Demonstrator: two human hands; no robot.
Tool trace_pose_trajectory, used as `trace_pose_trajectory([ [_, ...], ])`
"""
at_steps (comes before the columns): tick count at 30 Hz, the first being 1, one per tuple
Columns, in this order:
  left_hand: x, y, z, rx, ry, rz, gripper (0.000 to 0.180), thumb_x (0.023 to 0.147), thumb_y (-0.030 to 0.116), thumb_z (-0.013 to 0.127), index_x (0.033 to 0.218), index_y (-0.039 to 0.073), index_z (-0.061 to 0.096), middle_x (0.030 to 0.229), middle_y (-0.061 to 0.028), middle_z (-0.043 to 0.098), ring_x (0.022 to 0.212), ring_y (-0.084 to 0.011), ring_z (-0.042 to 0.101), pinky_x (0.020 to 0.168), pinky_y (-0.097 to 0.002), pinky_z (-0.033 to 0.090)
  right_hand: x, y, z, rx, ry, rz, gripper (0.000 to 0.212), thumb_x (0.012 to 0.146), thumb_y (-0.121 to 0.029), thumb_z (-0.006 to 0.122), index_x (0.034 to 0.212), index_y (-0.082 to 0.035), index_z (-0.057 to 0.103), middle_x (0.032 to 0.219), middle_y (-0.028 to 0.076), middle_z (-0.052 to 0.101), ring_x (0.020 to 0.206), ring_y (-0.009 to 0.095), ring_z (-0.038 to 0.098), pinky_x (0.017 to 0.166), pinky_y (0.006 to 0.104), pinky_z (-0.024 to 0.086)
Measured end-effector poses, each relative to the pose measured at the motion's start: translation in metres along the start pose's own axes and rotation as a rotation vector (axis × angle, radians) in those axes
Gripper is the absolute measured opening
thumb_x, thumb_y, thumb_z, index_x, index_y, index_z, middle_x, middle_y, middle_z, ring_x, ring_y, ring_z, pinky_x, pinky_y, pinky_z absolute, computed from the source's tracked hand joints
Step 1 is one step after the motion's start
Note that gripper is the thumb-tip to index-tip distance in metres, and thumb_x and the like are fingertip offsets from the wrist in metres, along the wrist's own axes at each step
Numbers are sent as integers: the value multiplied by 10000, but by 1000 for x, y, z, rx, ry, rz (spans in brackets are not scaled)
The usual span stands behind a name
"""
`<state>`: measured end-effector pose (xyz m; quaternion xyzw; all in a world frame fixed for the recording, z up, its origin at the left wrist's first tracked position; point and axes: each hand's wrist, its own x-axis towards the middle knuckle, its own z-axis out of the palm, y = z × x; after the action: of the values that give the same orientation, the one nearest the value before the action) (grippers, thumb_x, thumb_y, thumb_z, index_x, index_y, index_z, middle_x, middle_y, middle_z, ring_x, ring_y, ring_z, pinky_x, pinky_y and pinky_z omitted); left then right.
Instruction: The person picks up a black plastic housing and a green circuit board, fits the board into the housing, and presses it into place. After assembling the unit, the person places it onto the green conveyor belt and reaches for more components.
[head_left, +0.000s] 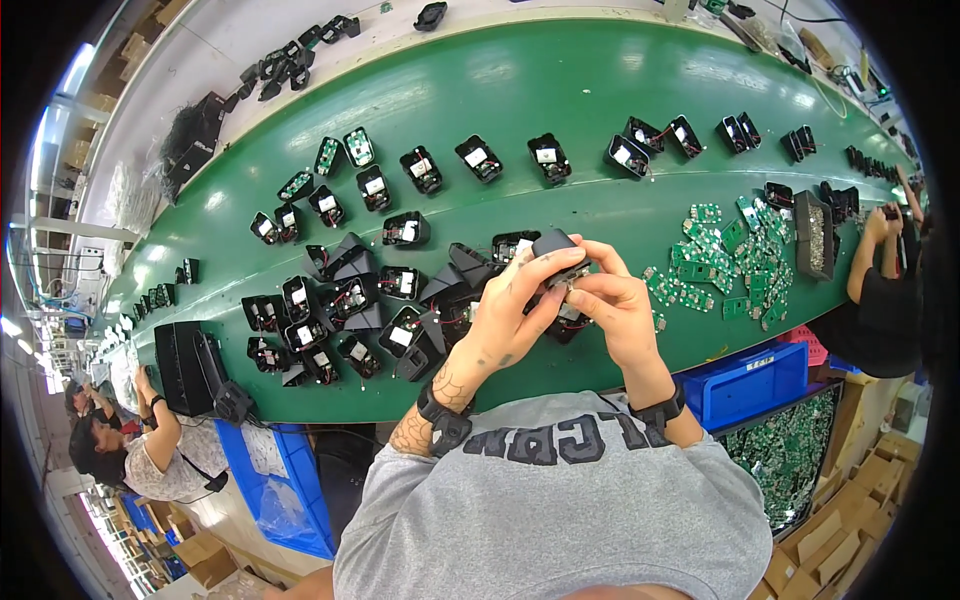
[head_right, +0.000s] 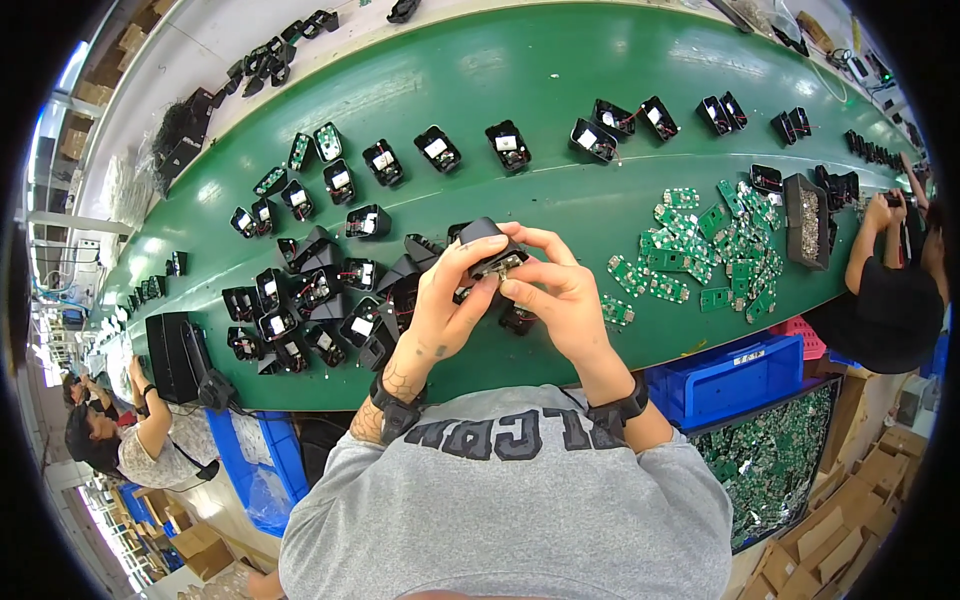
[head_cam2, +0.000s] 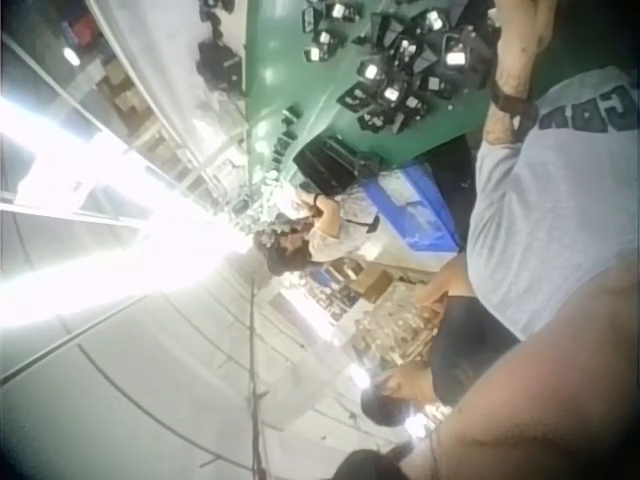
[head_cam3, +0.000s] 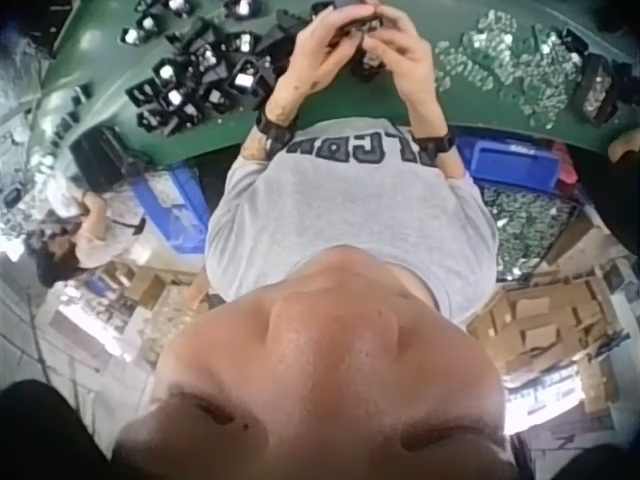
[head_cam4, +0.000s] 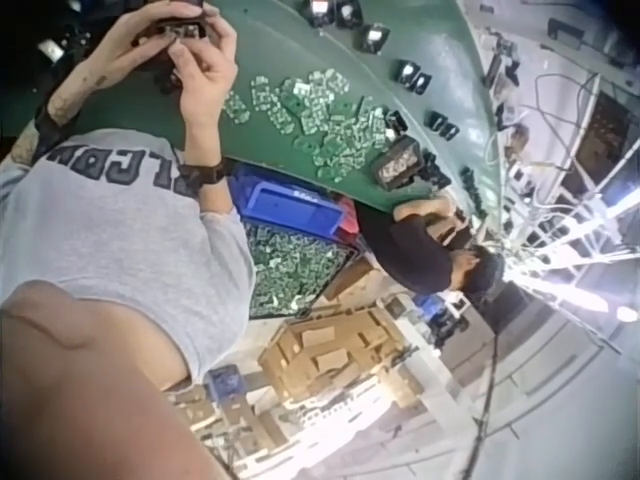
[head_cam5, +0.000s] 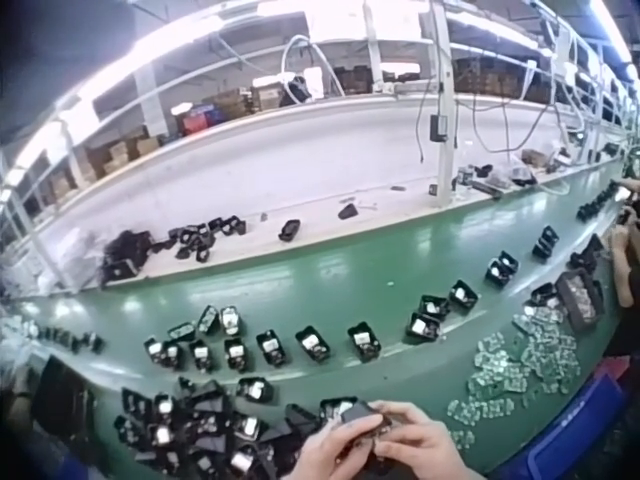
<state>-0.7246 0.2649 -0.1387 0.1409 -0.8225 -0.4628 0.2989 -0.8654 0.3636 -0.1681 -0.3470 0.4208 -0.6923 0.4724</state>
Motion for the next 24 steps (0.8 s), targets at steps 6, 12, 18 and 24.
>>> trace_pose_trajectory([
  [6, -3, -4, 3, 31, -12, 34, 430, 869, -60, 530, 1277, 74, 514, 1298, -150, 557, 1048, -229, 622, 777, -287, 522, -2, 10, -5, 11, 0, -65, 122, 824, -21, 689, 934, 28, 708, 1342, 117, 476, 1173, 213, 527, 928, 309, 453],
  [12, 0, -2, 7, 9, -6, 8, 445, 846, -65, 560, 1265, 78, 523, 1291, -159, 561, 1051, -250, 619, 789, -299, 525, -2, 8, -7, -12, 20, -38, 116, 834, -24, 680, 932, 32, 706, 1347, 127, 481, 1153, 189, 529, 883, 290, 470],
  [18, 2, -3, 12, 166, 48, 144, 469, 802, -71, 586, 1244, 75, 529, 1265, -190, 576, 1075, -331, 613, 851, -350, 523, -4, 6, -9, 42, 65, 5, 105, 821, -6, 676, 905, 47, 709, 1323, 163, 536, 1115, 193, 564, 904, 286, 460],
  [24, 1, -1, 16, 193, 58, 160, 467, 789, -75, 585, 1231, 66, 532, 1257, -214, 575, 1073, -359, 612, 895, -392, 508, -7, 5, -10, 117, 82, 36, 112, 803, 5, 685, 902, 48, 717, 1289, 188, 572, 1110, 196, 569, 910, 300, 460],
])
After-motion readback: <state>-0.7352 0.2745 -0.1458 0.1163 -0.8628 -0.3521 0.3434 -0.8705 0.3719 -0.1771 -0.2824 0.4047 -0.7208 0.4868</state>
